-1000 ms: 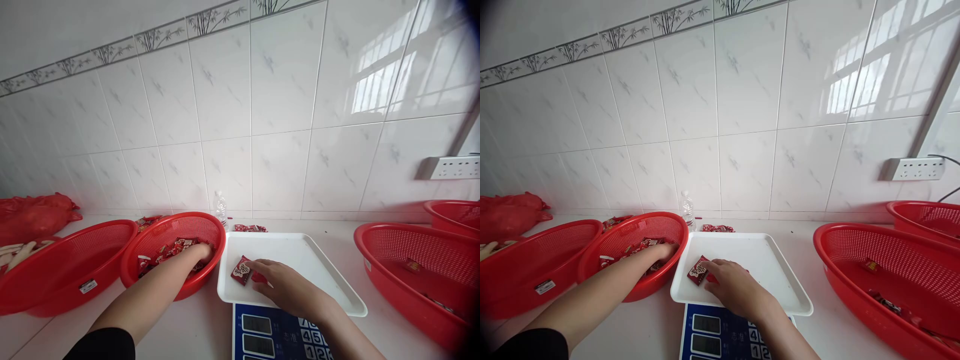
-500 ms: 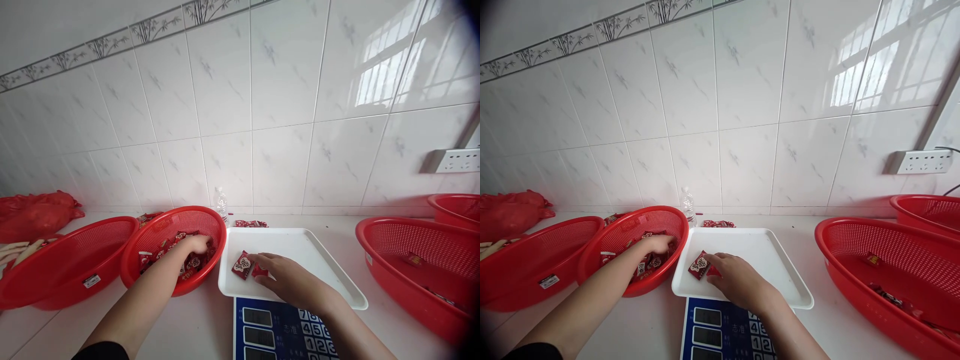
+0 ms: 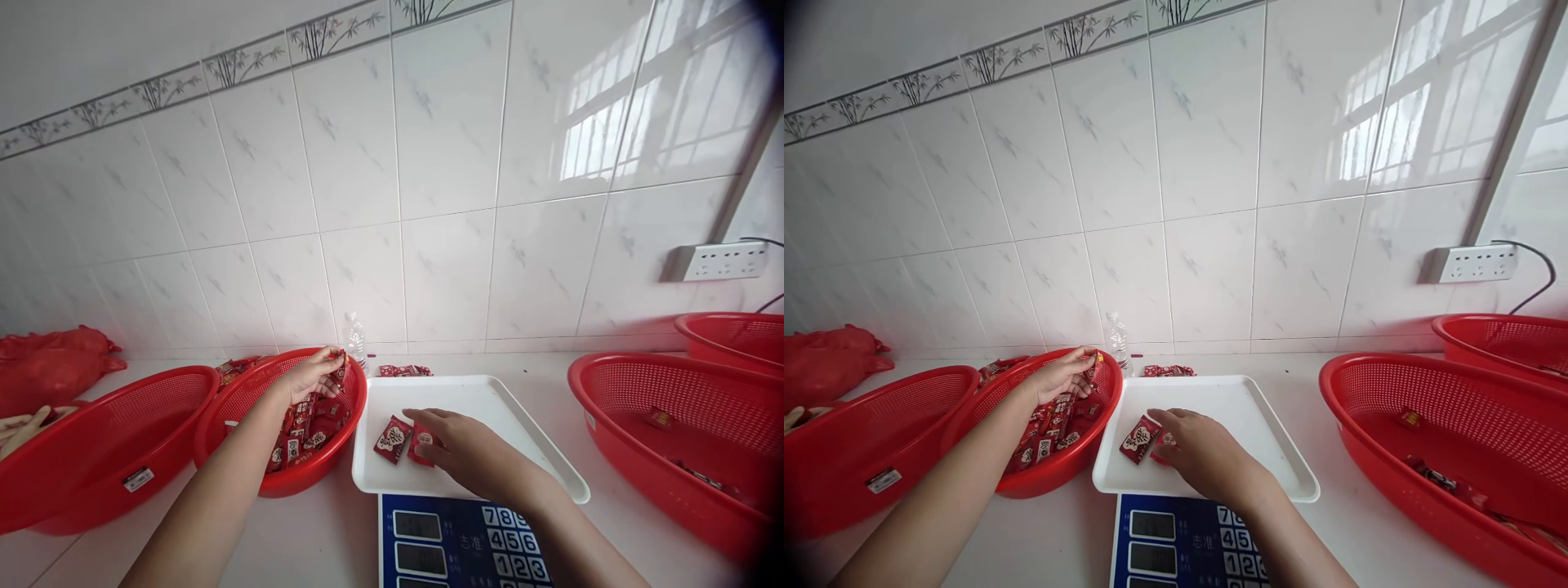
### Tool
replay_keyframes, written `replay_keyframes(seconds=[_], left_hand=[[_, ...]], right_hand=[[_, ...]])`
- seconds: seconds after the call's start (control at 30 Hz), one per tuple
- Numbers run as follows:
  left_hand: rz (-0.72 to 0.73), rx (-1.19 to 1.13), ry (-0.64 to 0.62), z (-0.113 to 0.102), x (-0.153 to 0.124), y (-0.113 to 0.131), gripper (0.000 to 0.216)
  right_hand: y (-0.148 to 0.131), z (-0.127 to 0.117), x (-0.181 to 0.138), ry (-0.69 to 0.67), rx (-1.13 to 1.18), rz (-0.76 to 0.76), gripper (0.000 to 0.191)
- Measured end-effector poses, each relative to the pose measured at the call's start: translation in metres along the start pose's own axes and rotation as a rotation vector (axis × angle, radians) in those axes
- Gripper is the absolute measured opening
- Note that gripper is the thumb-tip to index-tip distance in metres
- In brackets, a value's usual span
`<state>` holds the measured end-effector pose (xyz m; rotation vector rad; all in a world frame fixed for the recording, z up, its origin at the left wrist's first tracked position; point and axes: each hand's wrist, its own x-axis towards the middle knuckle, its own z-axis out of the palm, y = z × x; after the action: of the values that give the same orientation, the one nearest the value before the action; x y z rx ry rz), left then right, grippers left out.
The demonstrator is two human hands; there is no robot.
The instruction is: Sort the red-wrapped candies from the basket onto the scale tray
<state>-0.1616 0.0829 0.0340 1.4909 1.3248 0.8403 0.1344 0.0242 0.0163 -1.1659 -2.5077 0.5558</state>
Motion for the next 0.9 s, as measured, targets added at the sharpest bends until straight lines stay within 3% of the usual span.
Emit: replay_keyframes(seconds=[0.07,0.2,0.3,0.4,0.5,0.67,0.8,0.9], left_hand=[[0.031,0.002,-0.065,0.014,-0.003,0.008,0.047],[0.178,0.225,-0.121,0.056,-0.007,0.019,0.038],[0.29,0.348,-0.101,0.085,-0.012,0.027,0.031],[0.278,0.42,-0.152,0.101,-0.016,0.033,0.039],[0.17,0.416,-0.183,0.105,-0.015,0.034,0.056],[0.16,0.628,0.008,0.099,-0.009,0.025,0.04],[0.176,0.806,-0.111,0.098,-0.007,0.012,0.035],[0.235,0.852,-0.103,0.104,-0.005,0.003,0.028]], right_hand=[[-0.001,-0.001,0.001,0.054,-0.01,0.029,0.049],[-0.002,-0.003,0.002,0.133,0.035,0.029,0.057],[0.0,-0.005,0.001,0.129,0.058,0.033,0.06],[0.003,-0.009,-0.001,0.106,0.041,0.053,0.06],[0.008,-0.013,-0.004,0.093,-0.015,0.095,0.057],[0.021,-0.018,-0.007,0.052,-0.075,0.131,0.053],[0.029,-0.02,-0.006,0.018,-0.078,0.16,0.048],[0.028,-0.019,-0.005,-0.029,-0.083,0.152,0.039]])
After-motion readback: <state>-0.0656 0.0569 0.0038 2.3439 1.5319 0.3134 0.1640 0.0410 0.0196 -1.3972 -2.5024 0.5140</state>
